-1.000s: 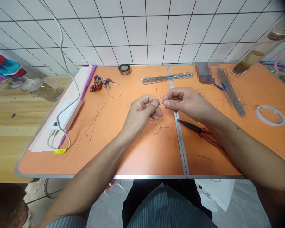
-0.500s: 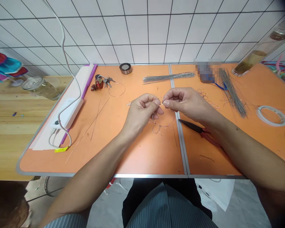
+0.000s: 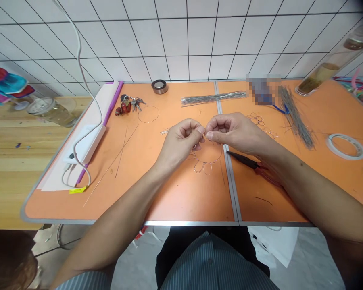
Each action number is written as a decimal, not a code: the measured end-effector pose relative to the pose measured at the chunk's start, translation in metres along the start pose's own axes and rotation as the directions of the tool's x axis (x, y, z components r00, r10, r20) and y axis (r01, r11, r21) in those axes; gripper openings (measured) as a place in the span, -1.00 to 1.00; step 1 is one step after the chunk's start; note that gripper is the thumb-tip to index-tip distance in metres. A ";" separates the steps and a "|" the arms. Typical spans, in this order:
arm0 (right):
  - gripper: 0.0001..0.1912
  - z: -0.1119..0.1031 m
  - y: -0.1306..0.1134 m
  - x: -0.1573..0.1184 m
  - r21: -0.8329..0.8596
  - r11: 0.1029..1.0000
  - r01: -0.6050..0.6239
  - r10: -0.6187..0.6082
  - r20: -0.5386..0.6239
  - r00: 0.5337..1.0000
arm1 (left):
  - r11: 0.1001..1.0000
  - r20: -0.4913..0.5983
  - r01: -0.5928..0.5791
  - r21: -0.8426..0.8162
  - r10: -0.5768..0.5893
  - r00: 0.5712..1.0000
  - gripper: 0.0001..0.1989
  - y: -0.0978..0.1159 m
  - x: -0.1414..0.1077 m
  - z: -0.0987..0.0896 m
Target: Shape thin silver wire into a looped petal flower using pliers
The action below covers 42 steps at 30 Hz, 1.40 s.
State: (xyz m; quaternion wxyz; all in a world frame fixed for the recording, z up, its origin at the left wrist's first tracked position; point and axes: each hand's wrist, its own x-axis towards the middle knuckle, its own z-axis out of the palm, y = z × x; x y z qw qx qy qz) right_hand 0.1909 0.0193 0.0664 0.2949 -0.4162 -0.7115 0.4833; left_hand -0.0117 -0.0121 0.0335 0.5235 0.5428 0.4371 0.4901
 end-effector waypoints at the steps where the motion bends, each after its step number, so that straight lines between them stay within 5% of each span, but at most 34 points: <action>1: -0.70 0.000 0.001 0.000 0.000 1.000 -0.001 0.001 0.006 1.000 | 1.000 0.003 -0.013 0.008 0.013 1.000 -0.75 -0.001 0.000 0.000; 7: -0.70 0.001 -0.002 -0.001 0.017 1.000 -0.017 0.017 -0.002 1.000 | 0.997 -0.015 -0.079 -0.014 0.079 0.997 -0.78 -0.005 0.001 -0.001; 23: -0.90 0.002 0.002 0.002 -0.014 1.000 0.006 -0.006 0.029 1.000 | 1.000 -0.043 -0.019 -0.004 0.019 0.999 -0.75 0.002 -0.002 0.002; 42: -0.84 0.004 0.002 0.001 0.027 0.999 -0.038 0.038 0.023 0.999 | 1.000 0.000 0.026 -0.004 -0.026 1.000 -0.72 0.006 -0.001 -0.002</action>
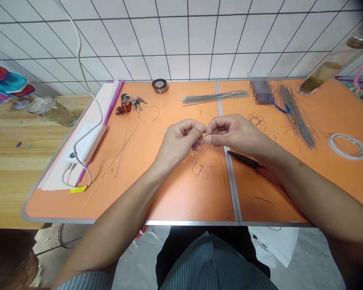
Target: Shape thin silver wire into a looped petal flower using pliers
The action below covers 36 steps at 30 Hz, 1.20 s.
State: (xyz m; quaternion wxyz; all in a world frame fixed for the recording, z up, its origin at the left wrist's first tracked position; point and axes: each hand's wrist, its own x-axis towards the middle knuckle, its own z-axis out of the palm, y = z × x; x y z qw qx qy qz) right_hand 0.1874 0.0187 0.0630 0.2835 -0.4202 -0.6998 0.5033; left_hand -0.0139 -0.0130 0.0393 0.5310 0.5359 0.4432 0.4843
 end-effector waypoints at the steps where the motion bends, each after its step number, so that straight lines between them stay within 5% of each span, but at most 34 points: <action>1: -0.83 -0.001 0.000 0.000 0.007 1.000 -0.011 0.011 -0.004 1.000 | 1.000 0.002 0.011 -0.012 -0.011 1.000 -0.68 0.000 0.001 -0.001; 8: -0.84 -0.002 0.001 0.000 -0.034 0.999 -0.021 0.020 -0.041 0.999 | 0.992 0.018 0.113 -0.055 -0.112 0.993 -0.57 0.001 0.004 -0.005; 24: -0.84 0.002 0.000 0.000 -0.112 0.994 0.017 -0.026 -0.079 0.997 | 0.995 0.008 0.062 0.078 -0.063 0.998 -0.50 -0.004 0.001 -0.001; 36: -0.85 0.008 -0.005 -0.003 -0.276 0.960 0.051 -0.094 -0.144 0.985 | 0.995 0.007 0.099 -0.016 -0.098 0.995 -0.47 -0.004 0.002 0.002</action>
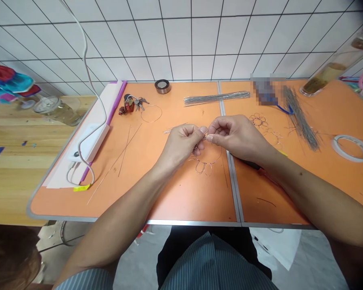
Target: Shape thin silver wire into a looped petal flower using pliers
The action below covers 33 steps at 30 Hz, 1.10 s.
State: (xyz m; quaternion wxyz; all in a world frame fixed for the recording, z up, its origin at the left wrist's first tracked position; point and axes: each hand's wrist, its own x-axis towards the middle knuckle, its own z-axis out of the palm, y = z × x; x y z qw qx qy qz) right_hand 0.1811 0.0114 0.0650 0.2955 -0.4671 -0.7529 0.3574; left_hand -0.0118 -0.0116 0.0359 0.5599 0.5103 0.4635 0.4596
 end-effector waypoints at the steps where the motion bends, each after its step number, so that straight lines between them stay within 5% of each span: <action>1: -0.86 0.000 -0.001 0.000 -0.016 1.000 -0.005 0.005 -0.006 1.000 | 1.000 0.002 0.007 -0.006 -0.007 1.000 -0.47 0.000 0.000 0.000; 33: -0.91 -0.005 -0.005 -0.002 -0.070 0.997 -0.015 0.011 -0.053 0.999 | 0.993 -0.023 0.102 -0.065 -0.104 0.994 -0.87 0.001 0.000 -0.002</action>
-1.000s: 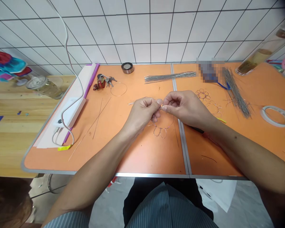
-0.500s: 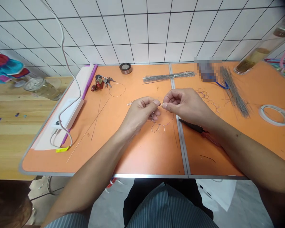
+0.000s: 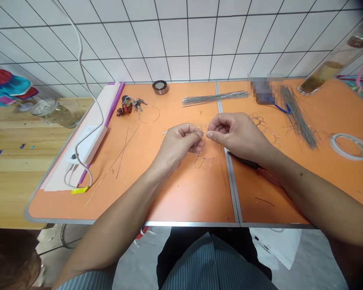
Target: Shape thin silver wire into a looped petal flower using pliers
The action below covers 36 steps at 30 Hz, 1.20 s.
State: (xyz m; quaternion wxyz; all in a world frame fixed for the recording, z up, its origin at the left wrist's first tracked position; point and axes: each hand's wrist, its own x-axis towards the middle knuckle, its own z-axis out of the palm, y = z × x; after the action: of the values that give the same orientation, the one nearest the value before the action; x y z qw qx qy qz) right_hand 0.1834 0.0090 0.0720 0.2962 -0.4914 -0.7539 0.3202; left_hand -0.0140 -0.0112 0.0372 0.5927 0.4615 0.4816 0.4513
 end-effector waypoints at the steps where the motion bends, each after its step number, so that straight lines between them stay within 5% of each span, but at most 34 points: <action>1: -0.90 0.000 0.000 0.000 -0.002 1.000 0.000 0.000 -0.001 1.000 | 1.000 0.000 0.001 -0.001 -0.001 1.000 -0.88 0.000 0.000 0.000; 12: -0.86 0.002 -0.001 0.000 0.005 1.000 -0.013 0.013 0.011 1.000 | 0.999 0.006 -0.028 -0.025 0.028 1.000 -0.54 -0.001 -0.001 0.005; 28: -0.88 0.007 0.000 0.000 0.013 1.000 -0.020 0.020 0.037 0.999 | 0.998 0.012 -0.059 -0.013 0.059 0.998 -0.58 -0.005 0.002 0.005; 36: -0.93 0.007 0.002 0.000 0.041 0.999 -0.024 0.021 0.053 0.998 | 0.992 0.105 0.107 -0.070 -0.100 0.989 -0.58 0.000 0.002 0.003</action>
State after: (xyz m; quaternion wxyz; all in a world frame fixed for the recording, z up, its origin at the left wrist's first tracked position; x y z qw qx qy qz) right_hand 0.1792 0.0081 0.0656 0.2830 -0.4850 -0.7489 0.3520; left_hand -0.0106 -0.0093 0.0370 0.6561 0.4355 0.4569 0.4137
